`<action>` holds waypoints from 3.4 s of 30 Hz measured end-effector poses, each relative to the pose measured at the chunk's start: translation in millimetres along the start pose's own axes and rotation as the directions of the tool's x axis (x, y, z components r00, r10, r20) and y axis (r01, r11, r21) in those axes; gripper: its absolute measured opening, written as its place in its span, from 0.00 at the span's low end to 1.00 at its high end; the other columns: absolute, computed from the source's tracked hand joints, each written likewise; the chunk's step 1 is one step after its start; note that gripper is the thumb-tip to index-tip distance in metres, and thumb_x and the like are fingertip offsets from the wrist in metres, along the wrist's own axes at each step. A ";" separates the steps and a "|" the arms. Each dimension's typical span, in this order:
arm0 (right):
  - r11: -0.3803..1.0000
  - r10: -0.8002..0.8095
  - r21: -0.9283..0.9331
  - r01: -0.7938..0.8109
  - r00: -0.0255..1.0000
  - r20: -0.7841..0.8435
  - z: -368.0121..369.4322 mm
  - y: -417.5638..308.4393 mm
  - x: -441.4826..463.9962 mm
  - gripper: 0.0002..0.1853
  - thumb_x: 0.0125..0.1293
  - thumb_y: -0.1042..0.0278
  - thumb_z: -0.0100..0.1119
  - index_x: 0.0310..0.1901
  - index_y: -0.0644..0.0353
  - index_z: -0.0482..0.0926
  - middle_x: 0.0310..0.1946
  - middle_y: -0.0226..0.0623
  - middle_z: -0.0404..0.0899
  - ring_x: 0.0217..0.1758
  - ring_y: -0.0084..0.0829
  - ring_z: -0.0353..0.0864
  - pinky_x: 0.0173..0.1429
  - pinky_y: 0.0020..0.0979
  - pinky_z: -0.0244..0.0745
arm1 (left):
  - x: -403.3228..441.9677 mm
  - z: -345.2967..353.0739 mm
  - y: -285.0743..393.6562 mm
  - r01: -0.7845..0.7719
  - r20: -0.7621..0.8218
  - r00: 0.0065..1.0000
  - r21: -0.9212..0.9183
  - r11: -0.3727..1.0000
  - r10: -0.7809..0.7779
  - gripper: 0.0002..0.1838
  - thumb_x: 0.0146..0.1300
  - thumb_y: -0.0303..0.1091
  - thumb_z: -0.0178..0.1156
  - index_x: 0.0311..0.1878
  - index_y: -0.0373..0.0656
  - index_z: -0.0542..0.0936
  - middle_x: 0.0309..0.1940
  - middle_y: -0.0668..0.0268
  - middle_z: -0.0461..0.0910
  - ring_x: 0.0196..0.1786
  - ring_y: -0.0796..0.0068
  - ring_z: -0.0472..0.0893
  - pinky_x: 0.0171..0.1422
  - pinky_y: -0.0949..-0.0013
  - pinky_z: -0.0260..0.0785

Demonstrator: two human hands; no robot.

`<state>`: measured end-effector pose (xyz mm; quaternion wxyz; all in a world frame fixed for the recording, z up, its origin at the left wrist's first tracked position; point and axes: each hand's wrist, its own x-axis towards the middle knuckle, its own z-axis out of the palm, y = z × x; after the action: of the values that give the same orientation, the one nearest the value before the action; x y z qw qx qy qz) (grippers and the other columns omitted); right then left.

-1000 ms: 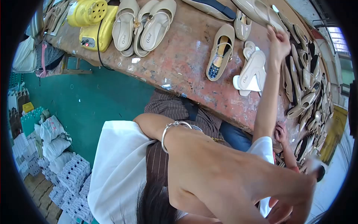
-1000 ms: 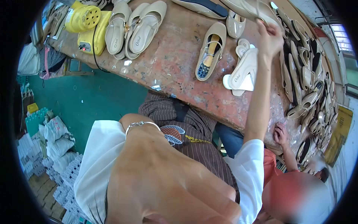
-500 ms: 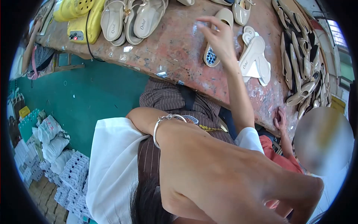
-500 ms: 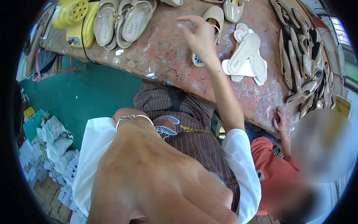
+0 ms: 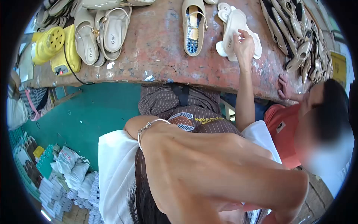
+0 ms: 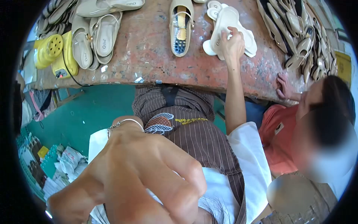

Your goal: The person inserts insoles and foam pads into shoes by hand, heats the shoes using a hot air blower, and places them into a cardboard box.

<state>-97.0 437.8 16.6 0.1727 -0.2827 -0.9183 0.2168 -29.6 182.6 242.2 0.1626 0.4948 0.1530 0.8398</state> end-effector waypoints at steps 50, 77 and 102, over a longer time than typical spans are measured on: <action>0.101 0.401 0.987 0.123 0.903 -0.153 -136.2 63.4 -19.5 0.23 0.71 0.66 0.54 0.67 0.54 0.69 0.54 0.37 0.80 0.57 0.34 0.78 0.66 0.35 0.68 | 30.2 -261.4 -270.8 0.409 -0.511 0.850 0.795 -0.448 -0.131 0.25 0.64 0.39 0.57 0.59 0.32 0.71 0.46 0.47 0.81 0.48 0.47 0.80 0.53 0.55 0.72; 0.431 -0.111 0.706 -0.562 0.744 0.659 53.7 -64.5 -31.1 0.08 0.67 0.64 0.62 0.35 0.60 0.81 0.23 0.29 0.79 0.19 0.18 0.73 0.20 0.19 0.67 | -78.5 -108.4 27.3 0.913 -0.913 0.408 0.408 0.025 -0.022 0.10 0.63 0.23 0.58 0.47 0.36 0.80 0.43 0.62 0.81 0.42 0.75 0.78 0.48 0.75 0.71; 0.735 -0.677 0.218 0.642 0.681 0.277 -29.9 -56.4 -72.3 0.17 0.48 0.75 0.69 0.44 0.55 0.88 0.56 0.36 0.78 0.55 0.37 0.72 0.63 0.38 0.66 | -215.8 -174.7 -8.0 0.954 -0.940 0.298 0.286 -0.091 0.167 0.24 0.67 0.29 0.60 0.64 0.34 0.70 0.32 0.63 0.77 0.23 0.78 0.78 0.25 0.76 0.71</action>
<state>-52.4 361.7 55.8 0.0931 0.1183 -0.9611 0.2318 -83.7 81.4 -10.7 0.0303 -0.0828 0.8696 0.4859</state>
